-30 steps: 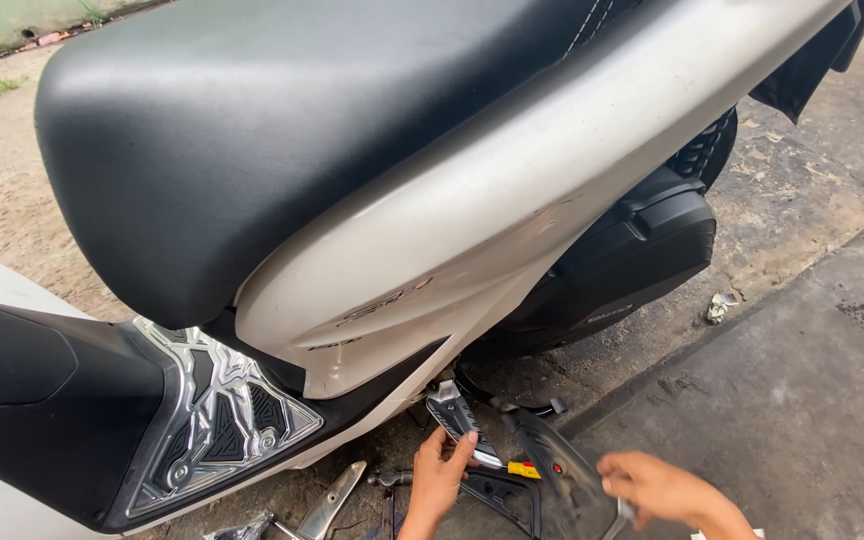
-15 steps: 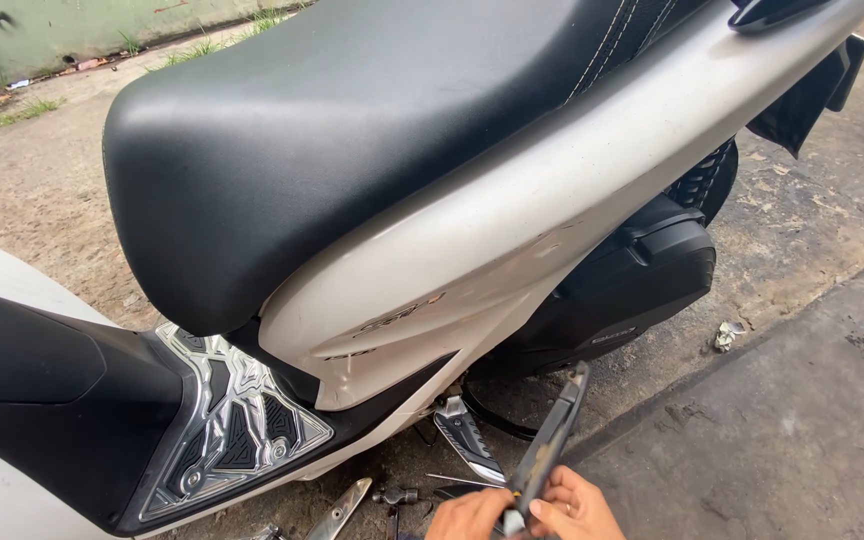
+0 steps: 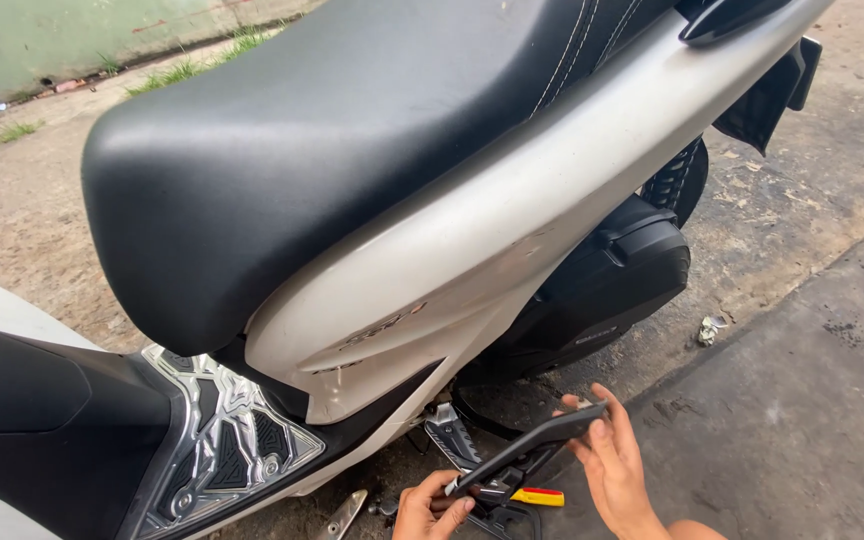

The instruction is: Removing and adjusting plastic body panels on a white scooter using a screwdriver

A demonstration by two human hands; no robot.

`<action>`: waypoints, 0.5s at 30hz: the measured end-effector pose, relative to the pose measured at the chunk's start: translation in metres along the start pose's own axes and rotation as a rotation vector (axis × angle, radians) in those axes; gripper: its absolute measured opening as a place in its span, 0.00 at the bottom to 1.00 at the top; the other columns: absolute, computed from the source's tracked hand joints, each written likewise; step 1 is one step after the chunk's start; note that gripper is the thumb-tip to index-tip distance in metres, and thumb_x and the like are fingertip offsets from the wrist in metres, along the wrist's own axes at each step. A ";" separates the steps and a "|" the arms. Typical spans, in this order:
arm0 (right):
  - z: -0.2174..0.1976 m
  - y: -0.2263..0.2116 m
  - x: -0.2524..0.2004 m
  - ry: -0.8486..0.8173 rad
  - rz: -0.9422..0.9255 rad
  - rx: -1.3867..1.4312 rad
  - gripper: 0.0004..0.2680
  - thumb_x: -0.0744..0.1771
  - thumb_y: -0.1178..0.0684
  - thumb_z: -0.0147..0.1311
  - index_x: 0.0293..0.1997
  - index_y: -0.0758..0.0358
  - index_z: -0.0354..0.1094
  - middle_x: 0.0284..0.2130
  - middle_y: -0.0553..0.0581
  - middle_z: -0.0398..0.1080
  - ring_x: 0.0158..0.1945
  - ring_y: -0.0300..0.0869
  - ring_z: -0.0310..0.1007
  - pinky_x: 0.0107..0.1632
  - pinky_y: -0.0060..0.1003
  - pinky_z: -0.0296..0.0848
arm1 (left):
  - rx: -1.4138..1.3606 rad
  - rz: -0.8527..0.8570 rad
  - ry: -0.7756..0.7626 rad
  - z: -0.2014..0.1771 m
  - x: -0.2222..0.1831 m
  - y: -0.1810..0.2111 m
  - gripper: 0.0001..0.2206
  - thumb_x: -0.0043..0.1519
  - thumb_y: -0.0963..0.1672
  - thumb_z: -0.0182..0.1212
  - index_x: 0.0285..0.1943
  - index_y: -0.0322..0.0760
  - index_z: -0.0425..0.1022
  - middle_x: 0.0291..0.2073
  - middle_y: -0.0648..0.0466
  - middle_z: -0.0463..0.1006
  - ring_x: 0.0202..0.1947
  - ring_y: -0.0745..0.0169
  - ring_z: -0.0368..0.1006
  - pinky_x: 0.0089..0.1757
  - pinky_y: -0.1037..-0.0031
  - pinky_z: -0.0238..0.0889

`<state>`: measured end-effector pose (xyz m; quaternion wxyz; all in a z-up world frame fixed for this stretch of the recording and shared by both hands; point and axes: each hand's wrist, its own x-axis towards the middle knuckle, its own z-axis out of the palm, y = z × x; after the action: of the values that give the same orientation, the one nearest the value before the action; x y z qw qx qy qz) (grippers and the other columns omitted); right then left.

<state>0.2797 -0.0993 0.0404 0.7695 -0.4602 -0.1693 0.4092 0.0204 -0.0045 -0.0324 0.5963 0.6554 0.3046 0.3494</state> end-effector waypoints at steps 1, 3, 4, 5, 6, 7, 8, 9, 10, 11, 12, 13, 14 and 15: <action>0.005 -0.009 0.000 -0.051 0.042 0.056 0.20 0.68 0.59 0.41 0.72 0.64 0.53 0.53 0.74 0.68 0.55 0.60 0.70 0.55 0.58 0.70 | 0.014 -0.006 -0.056 -0.002 0.000 0.005 0.11 0.51 0.36 0.72 0.42 0.29 0.83 0.28 0.50 0.88 0.26 0.66 0.84 0.34 0.76 0.83; -0.006 0.005 0.003 0.001 0.103 0.097 0.19 0.69 0.58 0.42 0.71 0.63 0.56 0.50 0.69 0.67 0.52 0.54 0.67 0.52 0.53 0.65 | 0.067 -0.021 -0.100 -0.004 -0.002 -0.007 0.12 0.50 0.39 0.77 0.41 0.30 0.85 0.28 0.51 0.87 0.23 0.70 0.78 0.30 0.80 0.76; -0.011 0.013 0.005 0.049 0.163 0.141 0.17 0.70 0.57 0.42 0.70 0.62 0.59 0.46 0.63 0.66 0.48 0.49 0.64 0.49 0.48 0.61 | 0.122 -0.032 -0.144 -0.005 -0.004 -0.014 0.14 0.48 0.42 0.82 0.41 0.30 0.87 0.28 0.52 0.86 0.21 0.73 0.73 0.26 0.83 0.68; -0.015 0.016 0.006 0.055 0.173 0.141 0.17 0.70 0.57 0.42 0.70 0.62 0.59 0.46 0.63 0.66 0.48 0.49 0.64 0.49 0.48 0.61 | 0.122 -0.045 -0.143 -0.004 -0.006 -0.006 0.14 0.48 0.42 0.82 0.41 0.30 0.87 0.28 0.52 0.86 0.21 0.73 0.73 0.26 0.83 0.68; -0.018 0.019 0.008 0.024 0.137 0.177 0.17 0.70 0.58 0.42 0.69 0.63 0.59 0.43 0.62 0.66 0.46 0.46 0.65 0.49 0.45 0.62 | 0.060 -0.144 -0.186 -0.002 -0.008 0.001 0.12 0.50 0.40 0.80 0.41 0.29 0.88 0.28 0.53 0.85 0.22 0.72 0.74 0.28 0.82 0.68; -0.023 0.021 0.010 -0.006 0.101 0.210 0.17 0.70 0.58 0.42 0.69 0.63 0.59 0.40 0.60 0.67 0.44 0.44 0.67 0.48 0.42 0.64 | -0.006 -0.243 -0.229 0.001 -0.011 0.008 0.11 0.52 0.39 0.78 0.42 0.27 0.88 0.27 0.54 0.83 0.22 0.71 0.76 0.29 0.81 0.68; -0.018 0.016 0.009 0.002 0.111 0.207 0.17 0.70 0.58 0.42 0.69 0.63 0.59 0.40 0.60 0.67 0.44 0.44 0.67 0.48 0.42 0.64 | -0.010 -0.255 -0.229 0.003 -0.012 0.007 0.11 0.52 0.39 0.78 0.42 0.27 0.88 0.27 0.54 0.83 0.22 0.71 0.76 0.29 0.81 0.68; -0.012 0.010 0.007 0.031 0.135 0.198 0.17 0.69 0.59 0.40 0.68 0.62 0.59 0.39 0.59 0.62 0.43 0.45 0.62 0.50 0.43 0.61 | -0.192 -0.345 -0.244 0.005 -0.014 0.005 0.10 0.56 0.38 0.75 0.42 0.21 0.85 0.29 0.47 0.82 0.25 0.64 0.78 0.30 0.78 0.73; -0.007 0.004 0.006 0.060 0.158 0.188 0.17 0.69 0.59 0.39 0.68 0.61 0.59 0.38 0.59 0.56 0.42 0.47 0.58 0.51 0.45 0.59 | -0.375 -0.434 -0.255 0.007 -0.016 0.004 0.10 0.59 0.37 0.71 0.43 0.14 0.82 0.31 0.40 0.82 0.28 0.58 0.80 0.31 0.75 0.78; -0.007 0.004 0.005 0.066 0.166 0.186 0.17 0.69 0.59 0.39 0.68 0.61 0.59 0.38 0.59 0.56 0.42 0.47 0.58 0.51 0.45 0.59 | -0.378 -0.444 -0.254 0.007 -0.017 0.006 0.10 0.59 0.37 0.71 0.43 0.14 0.82 0.31 0.40 0.82 0.28 0.58 0.80 0.31 0.75 0.78; -0.007 0.004 0.003 0.033 0.163 0.162 0.19 0.67 0.59 0.39 0.68 0.63 0.58 0.36 0.58 0.55 0.39 0.45 0.56 0.47 0.44 0.59 | -0.427 -0.509 -0.202 0.007 -0.018 0.008 0.09 0.62 0.38 0.69 0.42 0.14 0.82 0.25 0.42 0.79 0.25 0.54 0.81 0.27 0.74 0.75; -0.006 0.002 0.004 -0.003 0.154 0.139 0.21 0.65 0.60 0.39 0.68 0.64 0.57 0.34 0.57 0.55 0.36 0.44 0.55 0.43 0.43 0.58 | -0.474 -0.568 -0.151 0.007 -0.016 0.010 0.09 0.64 0.38 0.67 0.41 0.14 0.82 0.19 0.45 0.76 0.23 0.51 0.82 0.22 0.74 0.73; -0.008 0.004 0.004 0.000 0.157 0.138 0.21 0.65 0.60 0.39 0.68 0.64 0.57 0.34 0.57 0.55 0.36 0.44 0.55 0.43 0.43 0.58 | -0.475 -0.572 -0.151 0.009 -0.016 0.020 0.09 0.64 0.38 0.67 0.41 0.14 0.82 0.19 0.45 0.76 0.23 0.51 0.82 0.22 0.74 0.73; -0.011 0.004 0.004 -0.094 0.120 0.235 0.19 0.66 0.57 0.39 0.66 0.67 0.58 0.30 0.54 0.55 0.30 0.40 0.54 0.36 0.38 0.57 | -0.023 -0.453 -0.285 0.011 -0.014 0.030 0.07 0.64 0.40 0.66 0.39 0.24 0.83 0.22 0.50 0.79 0.21 0.63 0.79 0.25 0.78 0.72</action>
<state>0.2875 -0.1013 0.0306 0.7836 -0.3564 -0.1284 0.4924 0.0208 -0.0255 -0.0040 0.7037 0.6062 0.3524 0.1145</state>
